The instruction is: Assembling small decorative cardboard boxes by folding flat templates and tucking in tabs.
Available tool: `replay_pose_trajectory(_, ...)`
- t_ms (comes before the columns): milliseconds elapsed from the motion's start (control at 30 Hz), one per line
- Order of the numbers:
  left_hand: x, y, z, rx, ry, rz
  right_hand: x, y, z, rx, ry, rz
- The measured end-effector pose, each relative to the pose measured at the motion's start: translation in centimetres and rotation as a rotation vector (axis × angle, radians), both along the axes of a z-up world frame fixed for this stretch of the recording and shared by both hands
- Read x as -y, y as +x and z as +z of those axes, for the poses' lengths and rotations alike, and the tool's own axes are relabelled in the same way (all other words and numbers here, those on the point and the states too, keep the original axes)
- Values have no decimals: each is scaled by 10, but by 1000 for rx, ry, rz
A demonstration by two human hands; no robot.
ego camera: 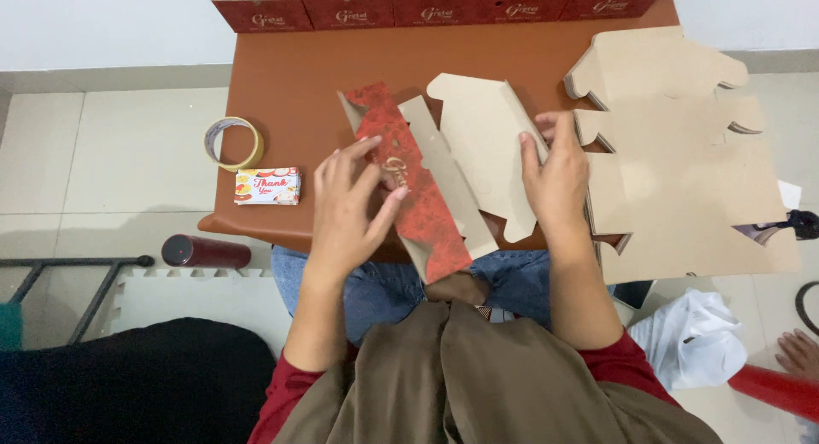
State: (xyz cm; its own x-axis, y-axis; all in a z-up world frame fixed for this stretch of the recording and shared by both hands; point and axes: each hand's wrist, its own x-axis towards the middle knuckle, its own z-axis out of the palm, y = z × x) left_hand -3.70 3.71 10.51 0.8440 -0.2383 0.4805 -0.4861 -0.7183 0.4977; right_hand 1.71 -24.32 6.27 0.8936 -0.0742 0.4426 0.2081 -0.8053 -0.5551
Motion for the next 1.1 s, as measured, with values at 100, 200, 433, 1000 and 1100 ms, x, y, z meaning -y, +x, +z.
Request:
replay_pose_trajectory(100, -18, -8, -26, -141, 45, 22, -11, -19, 34, -48, 93, 144)
replay_pose_trajectory(200, -18, -13, -54, -272, 129, 7, -34, -32, 32, -35, 54, 336)
replay_pose_trajectory(433, -23, -21, -73, -364, 56, -16, -54, -64, -5, -236, 19, 801)
replay_pose_trajectory(1000, -31, -23, -88, -307, 100, -22, -96, 27, -19, -588, -359, 617)
replay_pose_trajectory(1100, -32, -24, -89, -308, 115, -26, -89, -19, 8, -620, -482, 651)
